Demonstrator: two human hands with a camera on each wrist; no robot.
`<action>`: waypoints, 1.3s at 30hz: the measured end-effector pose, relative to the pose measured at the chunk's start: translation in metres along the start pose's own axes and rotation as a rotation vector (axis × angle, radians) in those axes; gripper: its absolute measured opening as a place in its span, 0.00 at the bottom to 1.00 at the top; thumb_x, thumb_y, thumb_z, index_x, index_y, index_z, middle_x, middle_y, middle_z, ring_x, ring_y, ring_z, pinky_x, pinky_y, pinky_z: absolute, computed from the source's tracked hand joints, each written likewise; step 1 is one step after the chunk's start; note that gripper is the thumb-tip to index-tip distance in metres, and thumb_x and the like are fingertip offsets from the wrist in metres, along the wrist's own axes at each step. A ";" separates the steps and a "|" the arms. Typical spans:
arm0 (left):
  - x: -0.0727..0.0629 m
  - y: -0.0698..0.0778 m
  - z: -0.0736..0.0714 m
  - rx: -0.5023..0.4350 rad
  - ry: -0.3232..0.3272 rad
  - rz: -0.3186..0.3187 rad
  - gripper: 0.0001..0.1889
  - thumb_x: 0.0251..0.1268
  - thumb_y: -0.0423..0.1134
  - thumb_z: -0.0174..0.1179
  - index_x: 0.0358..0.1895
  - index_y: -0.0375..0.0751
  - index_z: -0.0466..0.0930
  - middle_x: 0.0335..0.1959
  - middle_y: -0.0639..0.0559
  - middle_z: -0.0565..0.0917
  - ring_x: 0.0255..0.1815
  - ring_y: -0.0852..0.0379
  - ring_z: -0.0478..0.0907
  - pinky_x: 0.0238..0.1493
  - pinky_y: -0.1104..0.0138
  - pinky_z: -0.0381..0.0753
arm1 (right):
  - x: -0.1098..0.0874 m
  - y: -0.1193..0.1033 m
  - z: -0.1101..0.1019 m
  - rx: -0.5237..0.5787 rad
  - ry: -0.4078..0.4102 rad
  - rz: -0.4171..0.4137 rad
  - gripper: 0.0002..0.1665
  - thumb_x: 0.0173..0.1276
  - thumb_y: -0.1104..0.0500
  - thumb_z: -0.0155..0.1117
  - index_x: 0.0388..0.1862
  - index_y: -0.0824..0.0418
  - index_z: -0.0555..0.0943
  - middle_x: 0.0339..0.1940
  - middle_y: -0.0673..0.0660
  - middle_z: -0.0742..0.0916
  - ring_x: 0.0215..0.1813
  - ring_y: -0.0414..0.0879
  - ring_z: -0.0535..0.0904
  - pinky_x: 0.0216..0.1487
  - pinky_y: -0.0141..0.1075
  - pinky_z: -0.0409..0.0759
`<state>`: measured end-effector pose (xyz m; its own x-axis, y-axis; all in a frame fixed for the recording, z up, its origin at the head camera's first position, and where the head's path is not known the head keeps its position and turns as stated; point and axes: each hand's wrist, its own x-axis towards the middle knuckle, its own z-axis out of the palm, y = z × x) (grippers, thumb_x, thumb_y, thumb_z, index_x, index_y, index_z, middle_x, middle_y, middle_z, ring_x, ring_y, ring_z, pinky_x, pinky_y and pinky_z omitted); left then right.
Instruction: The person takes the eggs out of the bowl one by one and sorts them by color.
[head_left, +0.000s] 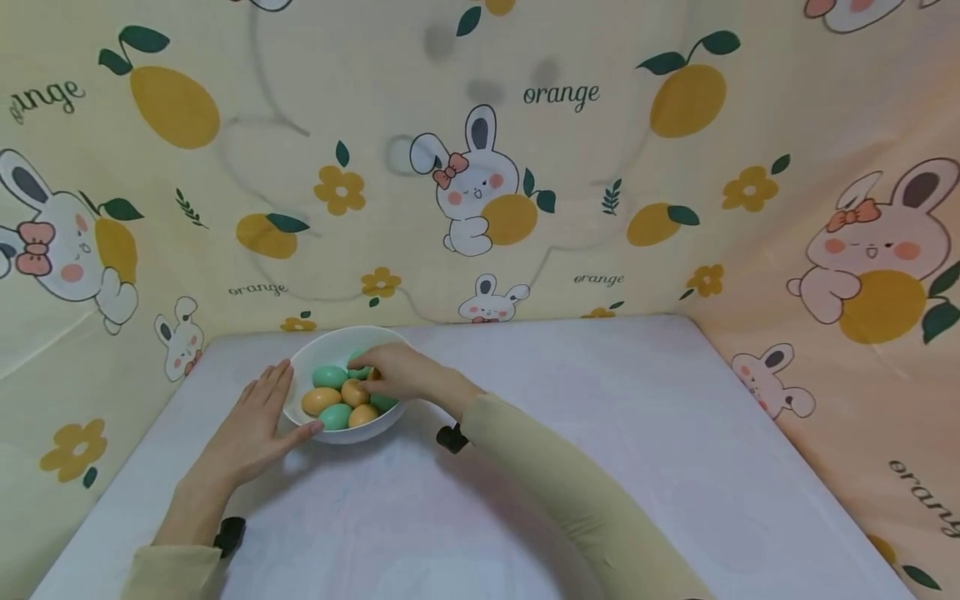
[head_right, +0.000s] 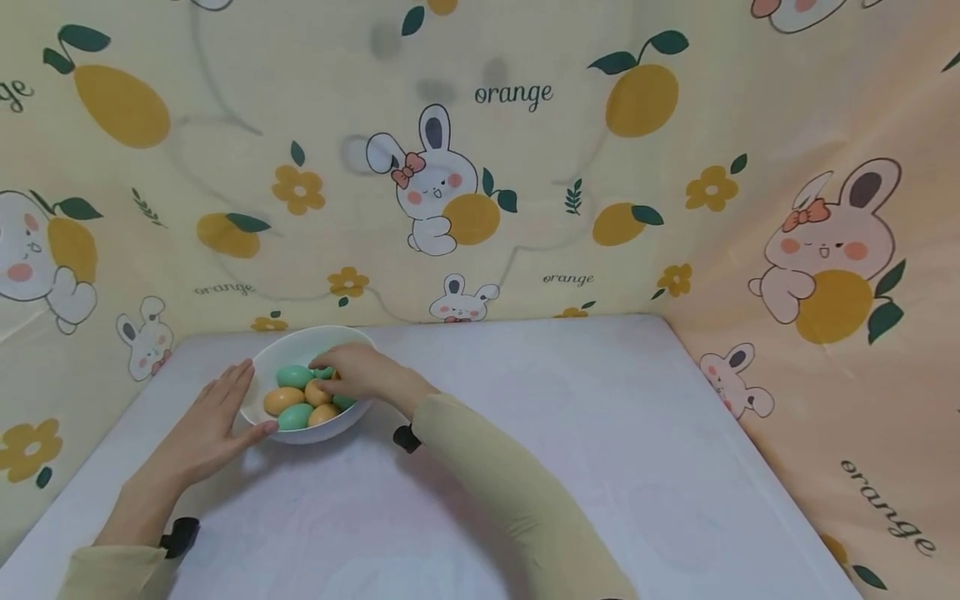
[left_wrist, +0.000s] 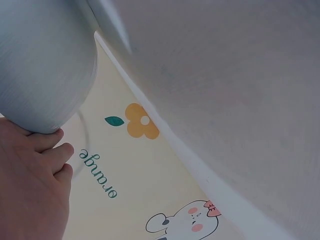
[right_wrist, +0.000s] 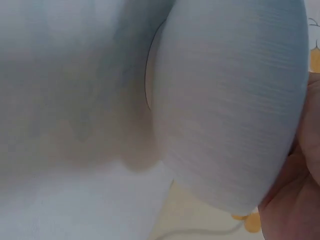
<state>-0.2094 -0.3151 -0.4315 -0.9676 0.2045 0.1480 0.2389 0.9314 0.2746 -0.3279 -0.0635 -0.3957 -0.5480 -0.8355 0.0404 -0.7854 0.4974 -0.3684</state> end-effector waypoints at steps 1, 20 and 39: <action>0.000 0.000 0.000 0.000 -0.001 -0.001 0.58 0.72 0.70 0.54 0.82 0.25 0.41 0.83 0.27 0.48 0.84 0.29 0.43 0.83 0.39 0.43 | 0.002 0.001 0.001 -0.003 -0.010 0.006 0.24 0.79 0.54 0.63 0.70 0.58 0.80 0.64 0.53 0.86 0.53 0.41 0.83 0.58 0.24 0.78; 0.002 0.002 -0.003 -0.001 -0.020 -0.025 0.59 0.70 0.71 0.55 0.82 0.26 0.42 0.83 0.28 0.48 0.84 0.28 0.43 0.82 0.37 0.45 | 0.026 -0.001 0.010 -0.104 -0.173 0.102 0.28 0.75 0.52 0.69 0.72 0.42 0.79 0.50 0.44 0.87 0.48 0.38 0.77 0.55 0.28 0.77; 0.002 0.002 -0.003 0.003 -0.018 -0.019 0.59 0.70 0.70 0.55 0.82 0.25 0.42 0.83 0.27 0.48 0.84 0.29 0.43 0.82 0.38 0.45 | 0.025 0.000 0.014 -0.070 -0.136 0.101 0.33 0.74 0.53 0.71 0.75 0.44 0.76 0.64 0.45 0.85 0.60 0.35 0.77 0.69 0.28 0.73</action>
<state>-0.2110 -0.3138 -0.4275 -0.9733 0.1922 0.1252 0.2201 0.9361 0.2743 -0.3373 -0.0878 -0.4079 -0.5852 -0.8018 -0.1213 -0.7487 0.5917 -0.2989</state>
